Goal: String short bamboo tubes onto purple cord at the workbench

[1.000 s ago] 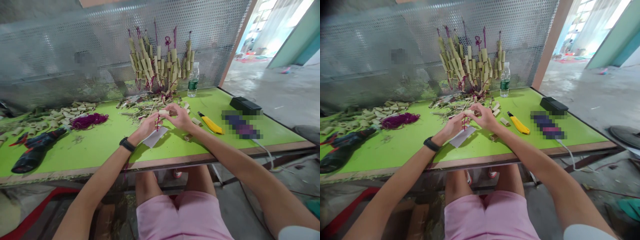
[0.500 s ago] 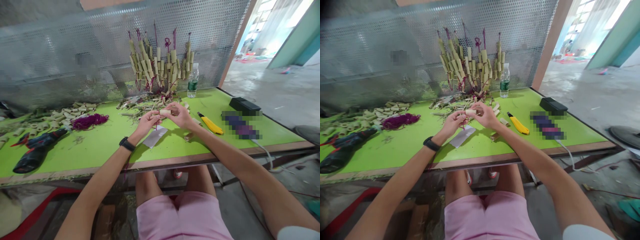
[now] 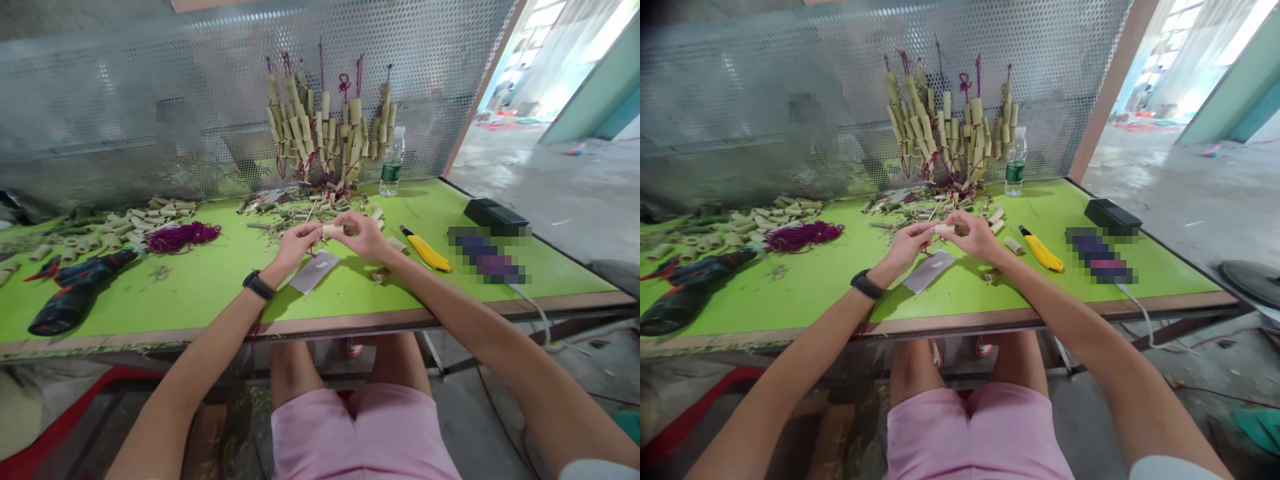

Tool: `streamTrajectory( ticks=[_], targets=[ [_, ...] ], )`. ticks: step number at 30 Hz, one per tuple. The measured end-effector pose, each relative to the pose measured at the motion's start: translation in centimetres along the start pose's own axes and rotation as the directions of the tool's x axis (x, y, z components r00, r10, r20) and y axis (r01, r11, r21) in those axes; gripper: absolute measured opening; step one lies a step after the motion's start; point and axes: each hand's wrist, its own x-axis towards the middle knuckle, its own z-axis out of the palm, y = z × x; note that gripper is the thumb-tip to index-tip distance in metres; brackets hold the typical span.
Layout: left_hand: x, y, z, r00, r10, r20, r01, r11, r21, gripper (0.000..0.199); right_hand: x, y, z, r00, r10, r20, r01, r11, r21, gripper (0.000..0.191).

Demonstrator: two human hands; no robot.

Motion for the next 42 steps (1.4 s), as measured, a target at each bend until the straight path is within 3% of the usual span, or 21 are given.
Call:
streamTrajectory(
  ticks=[4, 11, 18, 23, 26, 30, 34, 39, 42],
  targets=[
    [0.1, 0.1, -0.2, 1.0, 0.008, 0.002, -0.008, 0.999, 0.049, 0.047, 0.0, 0.1, -0.1, 0.999, 0.032, 0.013, -0.031, 0.999, -0.044, 0.036],
    [0.0, 0.3, -0.4, 0.985, 0.129, 0.117, -0.146, 0.977, 0.157, 0.044, -0.1, 0.1, -0.2, 0.999, 0.03, -0.024, -0.031, 0.999, -0.03, 0.036],
    [-0.3, 0.4, -0.5, 0.976, 0.086, 0.2, -0.113, 0.985, 0.13, 0.04, 0.0, 0.0, -0.3, 0.999, -0.032, 0.004, 0.032, 0.978, -0.205, 0.035],
    [-0.4, 0.3, -0.3, 0.971, 0.082, 0.227, -0.112, 0.986, 0.124, 0.05, 0.0, 0.2, -0.1, 0.994, -0.11, 0.018, 0.11, 0.945, -0.307, 0.029],
    [-0.4, 0.2, -0.1, 0.975, 0.054, 0.217, -0.069, 0.996, 0.064, 0.052, 0.0, -0.2, 0.3, 0.99, -0.138, -0.017, 0.123, 0.924, -0.363, 0.027],
    [-0.5, 0.3, 0.3, 0.974, -0.033, 0.225, 0.069, 0.985, -0.156, 0.045, -0.2, -1.1, 1.0, 0.985, -0.17, -0.044, 0.137, 0.901, -0.411, 0.025],
    [-0.8, 1.0, 0.5, 0.966, -0.078, 0.248, 0.163, 0.924, -0.345, 0.037, -0.4, -1.6, 1.4, 0.979, -0.203, -0.037, 0.177, 0.918, -0.354, 0.039],
    [-1.0, 1.7, 0.6, 0.955, -0.065, 0.291, 0.185, 0.894, -0.408, 0.021, -0.7, -1.4, 1.6, 0.972, -0.233, -0.019, 0.214, 0.919, -0.331, 0.041],
    [-1.1, 1.9, 0.7, 0.949, -0.061, 0.309, 0.195, 0.885, -0.422, 0.013, -0.7, -1.3, 1.6, 0.962, -0.275, 0.005, 0.256, 0.888, -0.381, 0.031]
  ],
)
